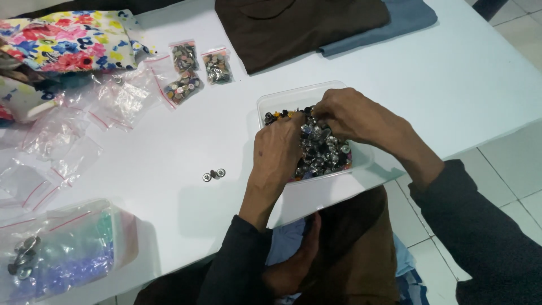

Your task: Sorting small black buttons from a container and placing them into small plastic bags

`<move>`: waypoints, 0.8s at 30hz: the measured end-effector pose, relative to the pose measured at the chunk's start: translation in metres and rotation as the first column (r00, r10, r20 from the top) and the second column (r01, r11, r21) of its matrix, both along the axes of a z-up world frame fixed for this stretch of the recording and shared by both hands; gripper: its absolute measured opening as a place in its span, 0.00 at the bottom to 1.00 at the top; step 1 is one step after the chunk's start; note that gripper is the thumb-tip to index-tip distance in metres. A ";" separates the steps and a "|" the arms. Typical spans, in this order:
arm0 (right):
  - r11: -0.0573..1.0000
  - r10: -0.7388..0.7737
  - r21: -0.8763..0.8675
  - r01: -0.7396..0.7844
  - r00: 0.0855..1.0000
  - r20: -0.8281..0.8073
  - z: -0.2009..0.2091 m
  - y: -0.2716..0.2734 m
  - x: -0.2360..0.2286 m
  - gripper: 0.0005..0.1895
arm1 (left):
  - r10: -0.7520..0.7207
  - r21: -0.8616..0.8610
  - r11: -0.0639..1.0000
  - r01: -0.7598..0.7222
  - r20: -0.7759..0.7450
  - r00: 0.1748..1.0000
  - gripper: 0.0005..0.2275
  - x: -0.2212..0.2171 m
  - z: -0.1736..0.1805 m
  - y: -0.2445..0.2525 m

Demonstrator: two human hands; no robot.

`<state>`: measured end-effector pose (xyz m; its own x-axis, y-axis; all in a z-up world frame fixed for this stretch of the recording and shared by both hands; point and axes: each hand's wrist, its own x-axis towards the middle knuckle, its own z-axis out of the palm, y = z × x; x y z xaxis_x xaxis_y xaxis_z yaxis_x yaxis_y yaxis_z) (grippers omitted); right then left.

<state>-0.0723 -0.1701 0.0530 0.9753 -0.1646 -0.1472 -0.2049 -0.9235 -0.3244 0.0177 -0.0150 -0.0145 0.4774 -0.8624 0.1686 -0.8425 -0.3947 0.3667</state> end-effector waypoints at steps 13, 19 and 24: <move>0.989 -0.011 0.150 -0.006 0.994 0.112 -0.014 -0.001 -0.001 0.11 | -0.007 -0.227 0.973 -0.047 -0.234 0.972 0.08 0.005 -0.001 0.002; 0.990 -0.068 0.130 0.051 0.989 0.128 -0.002 -0.006 -0.005 0.13 | -0.080 -0.474 0.874 -0.103 -0.350 0.933 0.04 0.005 -0.005 0.002; 0.999 0.033 0.004 -0.033 0.999 0.042 -0.014 0.007 0.005 0.11 | -0.041 -0.465 0.881 -0.085 -0.255 0.966 0.06 0.014 -0.028 -0.006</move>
